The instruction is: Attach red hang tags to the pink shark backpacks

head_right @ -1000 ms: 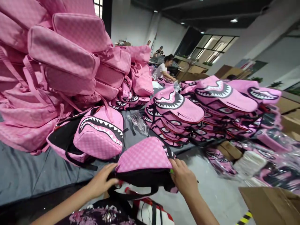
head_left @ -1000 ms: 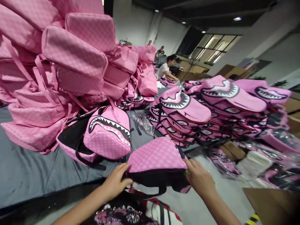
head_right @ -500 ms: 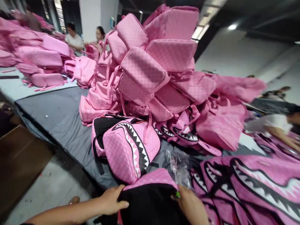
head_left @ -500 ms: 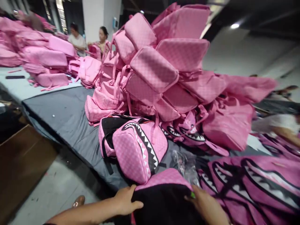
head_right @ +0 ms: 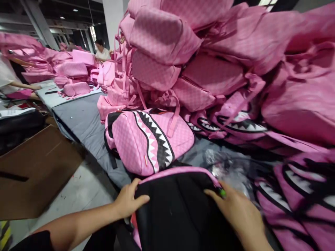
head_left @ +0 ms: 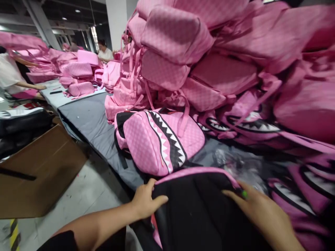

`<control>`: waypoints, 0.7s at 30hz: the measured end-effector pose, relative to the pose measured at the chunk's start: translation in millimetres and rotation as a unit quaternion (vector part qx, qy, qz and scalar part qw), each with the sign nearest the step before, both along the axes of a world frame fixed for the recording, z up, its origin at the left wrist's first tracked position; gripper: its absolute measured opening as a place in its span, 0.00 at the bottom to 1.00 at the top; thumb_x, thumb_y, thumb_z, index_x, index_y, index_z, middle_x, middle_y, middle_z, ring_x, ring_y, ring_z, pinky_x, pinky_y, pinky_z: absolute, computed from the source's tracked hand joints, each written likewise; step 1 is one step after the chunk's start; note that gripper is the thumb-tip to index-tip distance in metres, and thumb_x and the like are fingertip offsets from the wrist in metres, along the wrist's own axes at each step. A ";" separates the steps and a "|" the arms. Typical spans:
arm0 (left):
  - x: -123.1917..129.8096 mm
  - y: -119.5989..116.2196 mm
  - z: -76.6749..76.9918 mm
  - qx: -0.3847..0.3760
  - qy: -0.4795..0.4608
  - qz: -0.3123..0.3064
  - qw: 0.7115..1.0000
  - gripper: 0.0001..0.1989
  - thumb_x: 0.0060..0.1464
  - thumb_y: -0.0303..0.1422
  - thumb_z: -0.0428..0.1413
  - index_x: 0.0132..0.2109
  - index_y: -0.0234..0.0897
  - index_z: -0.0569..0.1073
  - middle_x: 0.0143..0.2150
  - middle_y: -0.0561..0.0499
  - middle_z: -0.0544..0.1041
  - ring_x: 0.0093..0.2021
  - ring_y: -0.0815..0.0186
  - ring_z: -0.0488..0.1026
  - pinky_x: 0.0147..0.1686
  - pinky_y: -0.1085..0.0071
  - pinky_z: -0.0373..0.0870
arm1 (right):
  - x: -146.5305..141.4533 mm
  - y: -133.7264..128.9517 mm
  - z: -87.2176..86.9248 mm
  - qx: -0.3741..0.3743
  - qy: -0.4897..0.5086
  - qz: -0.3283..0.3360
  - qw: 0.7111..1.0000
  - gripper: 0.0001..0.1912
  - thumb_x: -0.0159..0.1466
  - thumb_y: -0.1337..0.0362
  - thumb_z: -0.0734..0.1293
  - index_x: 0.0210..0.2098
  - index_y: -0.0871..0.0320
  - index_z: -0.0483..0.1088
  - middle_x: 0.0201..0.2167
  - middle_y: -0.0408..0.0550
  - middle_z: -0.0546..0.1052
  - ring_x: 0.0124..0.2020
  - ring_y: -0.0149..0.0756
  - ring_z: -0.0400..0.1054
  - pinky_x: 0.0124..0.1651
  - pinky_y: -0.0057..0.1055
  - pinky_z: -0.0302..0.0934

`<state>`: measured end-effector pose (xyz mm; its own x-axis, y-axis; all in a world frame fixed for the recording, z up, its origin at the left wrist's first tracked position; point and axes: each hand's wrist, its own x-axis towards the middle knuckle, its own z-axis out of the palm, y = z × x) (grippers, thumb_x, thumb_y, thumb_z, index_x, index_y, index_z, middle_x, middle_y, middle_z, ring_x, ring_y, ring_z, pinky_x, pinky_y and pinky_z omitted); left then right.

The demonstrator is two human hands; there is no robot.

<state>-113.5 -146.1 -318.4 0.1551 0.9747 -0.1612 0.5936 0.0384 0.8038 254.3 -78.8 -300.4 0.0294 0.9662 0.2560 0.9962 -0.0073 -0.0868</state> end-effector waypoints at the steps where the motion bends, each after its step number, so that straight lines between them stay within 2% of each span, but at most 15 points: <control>1: -7.0 -15.7 -2.8 0.003 -0.001 0.009 1.000 0.22 0.54 0.50 0.56 0.48 0.39 0.69 0.33 0.51 0.78 0.33 0.60 0.75 0.35 0.68 0.68 | -20.0 -13.0 17.6 -0.042 0.008 -0.014 0.999 0.21 0.63 0.48 0.63 0.49 0.52 0.74 0.35 0.58 0.80 0.32 0.49 0.75 0.29 0.39 0.63; 3: -23.9 -49.3 -9.3 0.015 0.026 0.033 0.999 0.23 0.56 0.50 0.54 0.51 0.40 0.67 0.36 0.49 0.79 0.37 0.59 0.77 0.38 0.66 0.69 | -57.4 -37.6 47.8 -0.081 0.004 -0.016 0.997 0.22 0.63 0.49 0.66 0.52 0.53 0.73 0.41 0.55 0.80 0.41 0.49 0.74 0.35 0.36 0.63; 5: -38.6 -73.4 -8.9 0.029 0.082 0.028 0.996 0.25 0.58 0.51 0.53 0.55 0.41 0.65 0.39 0.48 0.79 0.39 0.56 0.78 0.39 0.64 0.71 | -82.1 -54.3 65.4 -0.077 -0.004 0.002 0.997 0.20 0.63 0.50 0.67 0.51 0.53 0.72 0.42 0.52 0.79 0.45 0.47 0.72 0.39 0.34 0.61; 7: -38.4 -83.1 5.9 0.158 0.136 0.027 0.978 0.25 0.60 0.48 0.52 0.58 0.39 0.64 0.48 0.43 0.77 0.47 0.52 0.76 0.45 0.58 0.72 | -92.5 -66.8 72.6 -0.068 -0.007 0.004 0.998 0.19 0.64 0.51 0.67 0.50 0.55 0.72 0.41 0.51 0.79 0.45 0.46 0.71 0.39 0.32 0.59; 8: -29.7 -83.9 18.6 0.249 0.150 0.018 0.957 0.25 0.61 0.45 0.53 0.60 0.39 0.63 0.52 0.41 0.75 0.52 0.51 0.73 0.50 0.56 0.70 | -94.2 -73.1 74.0 -0.062 -0.003 0.002 0.998 0.19 0.65 0.51 0.67 0.50 0.55 0.71 0.41 0.51 0.79 0.45 0.46 0.71 0.39 0.32 0.58; 10: 3.6 -79.1 47.9 0.413 0.162 -0.052 0.895 0.24 0.62 0.39 0.53 0.62 0.38 0.62 0.60 0.39 0.70 0.61 0.52 0.66 0.59 0.53 0.63 | -93.9 -84.8 74.9 -0.051 0.012 0.002 0.999 0.18 0.65 0.51 0.67 0.50 0.55 0.71 0.41 0.51 0.79 0.44 0.45 0.70 0.39 0.32 0.58; 11: 25.4 -73.6 60.7 0.454 0.170 -0.120 0.866 0.23 0.62 0.36 0.53 0.63 0.39 0.62 0.60 0.40 0.70 0.61 0.53 0.65 0.61 0.54 0.61 | -92.2 -89.4 74.3 -0.044 0.020 0.009 0.999 0.18 0.65 0.51 0.67 0.49 0.55 0.71 0.41 0.51 0.79 0.44 0.45 0.70 0.40 0.32 0.58; 12: 47.5 -66.2 69.9 0.467 0.190 -0.200 0.840 0.23 0.62 0.36 0.54 0.62 0.38 0.63 0.59 0.41 0.70 0.61 0.54 0.66 0.61 0.55 0.60 | -89.4 -92.6 73.0 -0.038 0.027 0.020 0.999 0.18 0.65 0.52 0.67 0.49 0.55 0.71 0.41 0.51 0.79 0.44 0.44 0.70 0.40 0.32 0.57; 13: 67.9 -57.7 74.3 0.463 0.220 -0.246 0.823 0.23 0.61 0.38 0.55 0.60 0.36 0.65 0.57 0.40 0.72 0.59 0.53 0.66 0.61 0.54 0.60 | -85.4 -94.5 70.5 -0.035 0.034 0.032 0.998 0.18 0.65 0.52 0.68 0.49 0.54 0.71 0.41 0.51 0.79 0.44 0.44 0.70 0.40 0.32 0.57; 14: 84.5 -48.9 73.5 0.456 0.250 -0.262 0.813 0.23 0.59 0.40 0.58 0.57 0.33 0.68 0.54 0.39 0.73 0.55 0.52 0.68 0.60 0.53 0.60 | -80.0 -94.9 66.6 -0.036 0.040 0.041 0.998 0.18 0.64 0.51 0.68 0.49 0.54 0.71 0.41 0.51 0.79 0.44 0.44 0.70 0.40 0.32 0.57; 16: 103.5 -34.7 58.8 0.441 0.285 -0.272 0.807 0.22 0.55 0.43 0.61 0.50 0.32 0.72 0.45 0.42 0.76 0.48 0.53 0.70 0.57 0.53 0.61 | -65.6 -92.8 54.4 -0.057 0.056 0.044 0.996 0.21 0.64 0.47 0.67 0.49 0.53 0.72 0.41 0.51 0.79 0.43 0.44 0.71 0.39 0.31 0.56; 19: 102.2 -28.3 23.1 0.471 0.242 -0.305 0.792 0.13 0.58 0.40 0.59 0.44 0.35 0.73 0.40 0.47 0.75 0.44 0.59 0.69 0.55 0.57 0.60 | -42.3 -87.7 29.0 -0.110 0.077 0.033 0.990 0.26 0.61 0.40 0.66 0.44 0.54 0.74 0.37 0.50 0.79 0.41 0.43 0.72 0.36 0.30 0.55; 21: 95.3 -31.4 5.8 0.500 0.200 -0.331 0.775 0.08 0.61 0.36 0.57 0.42 0.36 0.72 0.39 0.49 0.76 0.45 0.62 0.69 0.56 0.59 0.58 | -31.7 -86.8 13.5 -0.127 0.085 0.038 0.987 0.26 0.60 0.39 0.67 0.41 0.55 0.75 0.34 0.49 0.79 0.39 0.42 0.72 0.34 0.29 0.54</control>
